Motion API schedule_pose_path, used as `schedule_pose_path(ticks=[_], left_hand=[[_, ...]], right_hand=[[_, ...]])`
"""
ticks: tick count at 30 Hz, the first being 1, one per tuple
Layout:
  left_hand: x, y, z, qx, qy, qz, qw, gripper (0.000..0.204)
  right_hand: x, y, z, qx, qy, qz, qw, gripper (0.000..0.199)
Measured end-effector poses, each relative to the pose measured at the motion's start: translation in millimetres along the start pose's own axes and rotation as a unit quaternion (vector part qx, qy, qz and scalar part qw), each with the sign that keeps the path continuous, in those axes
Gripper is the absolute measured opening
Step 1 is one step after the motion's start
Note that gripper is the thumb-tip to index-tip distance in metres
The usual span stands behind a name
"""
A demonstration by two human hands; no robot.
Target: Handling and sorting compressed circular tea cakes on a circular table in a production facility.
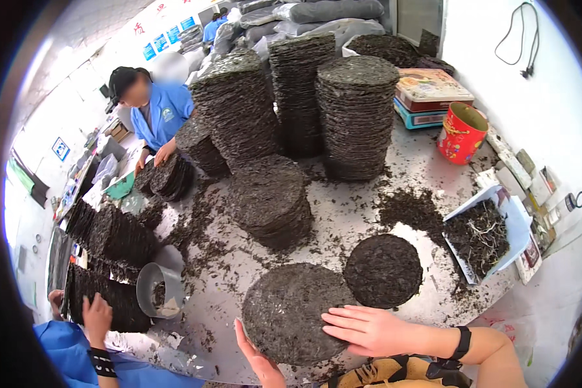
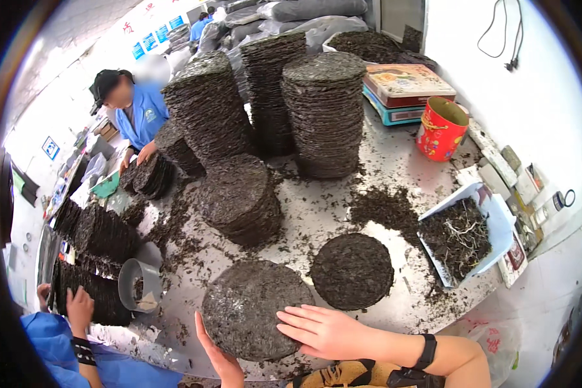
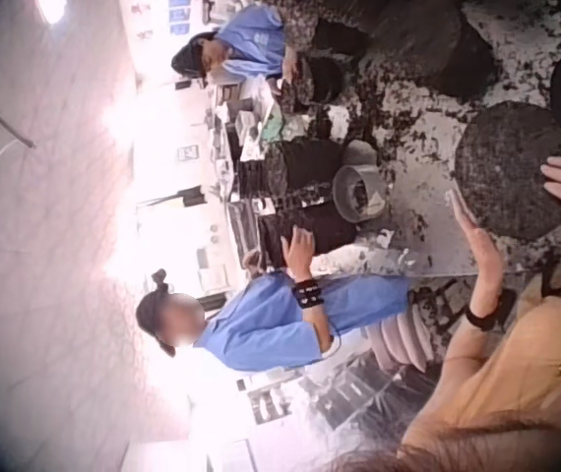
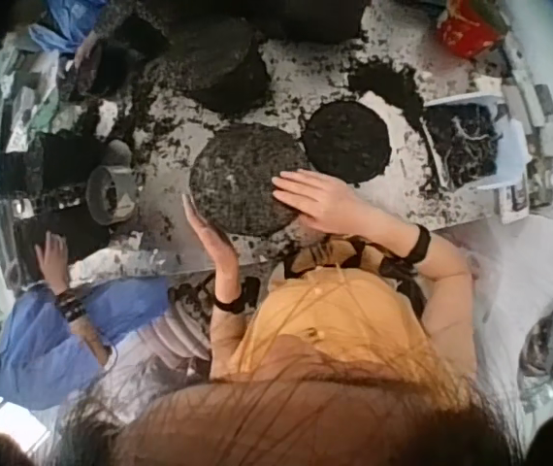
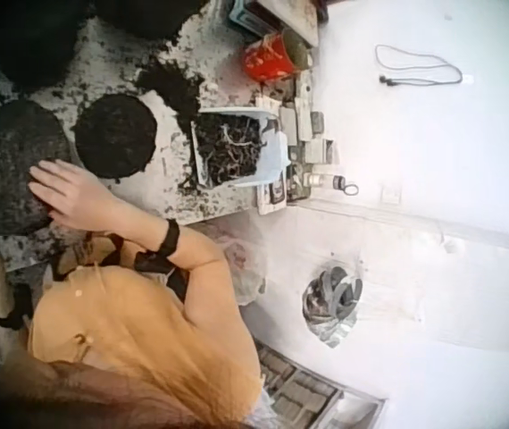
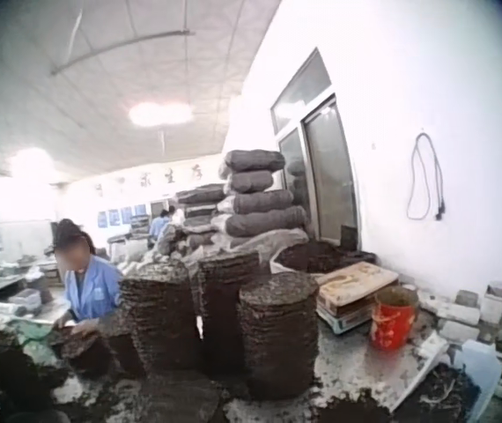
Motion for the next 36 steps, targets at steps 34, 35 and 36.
schedule_pose_path(ticks=[34,35,36], left_hand=[[3,-7,-14,0.044,0.206,0.009,0.978,0.081],[22,-9,-12,0.07,0.172,0.005,0.983,0.085],[27,-9,-9,0.073,0.172,0.004,0.982,0.085]], right_hand=[[-38,-87,-45,-0.599,0.556,0.17,0.551,0.017],[-57,-116,-38,-0.596,0.545,0.181,0.561,0.029],[-72,-124,-33,-0.597,0.544,0.183,0.56,0.029]])
Point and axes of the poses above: each hand's wrist, its own y-axis towards the middle knuckle, its own z-axis out of the palm, x = y × z, the point moved 2 cm from there along y, towards the middle knuckle, and after that the axes turned 15 degrees about y, right-handed, at the moved point
